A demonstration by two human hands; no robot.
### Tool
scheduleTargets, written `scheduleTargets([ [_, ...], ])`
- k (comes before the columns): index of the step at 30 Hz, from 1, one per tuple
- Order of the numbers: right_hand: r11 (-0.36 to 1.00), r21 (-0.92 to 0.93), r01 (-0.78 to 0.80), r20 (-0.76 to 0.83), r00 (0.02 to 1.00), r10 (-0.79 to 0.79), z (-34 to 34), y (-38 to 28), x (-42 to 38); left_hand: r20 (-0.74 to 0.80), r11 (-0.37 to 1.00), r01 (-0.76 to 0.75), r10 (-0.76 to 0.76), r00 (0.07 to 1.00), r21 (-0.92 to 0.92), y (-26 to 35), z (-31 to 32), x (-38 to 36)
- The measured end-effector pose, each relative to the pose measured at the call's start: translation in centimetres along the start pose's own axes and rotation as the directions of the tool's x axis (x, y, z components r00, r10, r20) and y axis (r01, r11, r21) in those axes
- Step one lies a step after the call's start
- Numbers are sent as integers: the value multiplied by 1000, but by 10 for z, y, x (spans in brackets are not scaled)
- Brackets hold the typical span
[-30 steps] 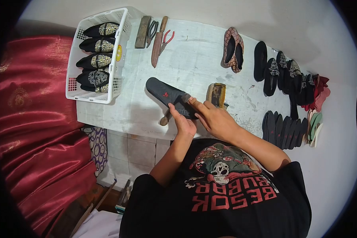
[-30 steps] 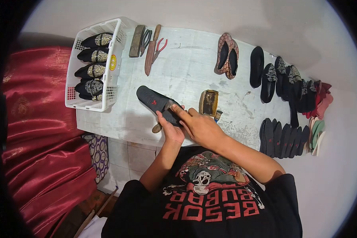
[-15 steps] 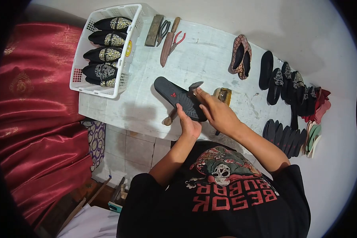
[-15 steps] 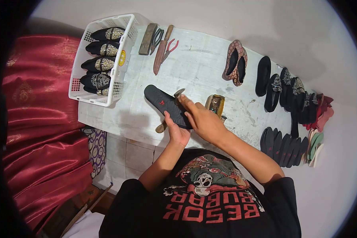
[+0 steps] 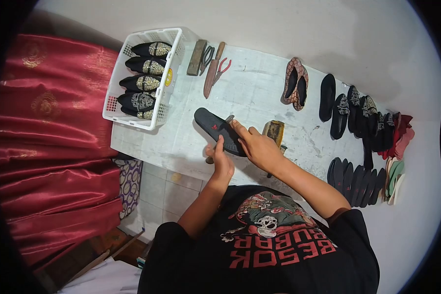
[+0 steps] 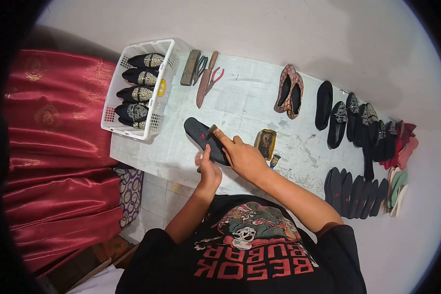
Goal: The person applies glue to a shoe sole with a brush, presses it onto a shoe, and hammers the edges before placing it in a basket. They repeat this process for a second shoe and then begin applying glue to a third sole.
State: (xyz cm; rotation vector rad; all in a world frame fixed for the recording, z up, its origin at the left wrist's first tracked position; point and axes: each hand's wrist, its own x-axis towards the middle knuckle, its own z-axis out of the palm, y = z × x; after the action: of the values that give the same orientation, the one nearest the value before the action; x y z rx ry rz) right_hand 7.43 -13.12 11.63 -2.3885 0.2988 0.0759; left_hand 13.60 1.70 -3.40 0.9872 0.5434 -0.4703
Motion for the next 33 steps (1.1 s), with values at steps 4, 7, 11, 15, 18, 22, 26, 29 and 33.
scheduleTargets([
  [4, 999, -27, 28, 28, 999, -27, 0, 1, -2, 57, 951, -260, 254, 966, 167, 43, 24, -2],
  [7, 998, 25, 61, -13, 998, -61, 8, 8, -3, 404, 888, -388, 269, 874, 247, 51, 12, 29],
  [11, 997, 25, 75, -43, 996, -74, 15, 6, -5, 453, 823, -399, 198, 869, 405, 53, 18, 22],
  [15, 998, -33, 58, -5, 998, -58, 17, -3, -5, 556, 596, -632, 342, 758, 495, 42, 8, 27],
  [18, 998, -50, 26, -54, 998, -28, 21, -10, -3, 565, 620, -604, 295, 771, 500, 44, 4, 26],
  [22, 999, -13, -34, -118, 992, 33, 26, -17, -3, 575, 450, -609, 228, 786, 653, 48, -14, 42],
  [26, 998, 61, -29, -172, 984, 39, 31, -7, 1, 552, 434, -606, 258, 793, 667, 57, -18, 55],
  [29, 990, 120, -68, -215, 972, 92, 37, -19, -9, 377, 780, -442, 285, 881, 444, 55, -29, 45],
  [33, 979, 126, -161, -230, 955, 187, 39, -32, -9, 389, 943, 329, -322, 863, 51, 66, -35, 93],
])
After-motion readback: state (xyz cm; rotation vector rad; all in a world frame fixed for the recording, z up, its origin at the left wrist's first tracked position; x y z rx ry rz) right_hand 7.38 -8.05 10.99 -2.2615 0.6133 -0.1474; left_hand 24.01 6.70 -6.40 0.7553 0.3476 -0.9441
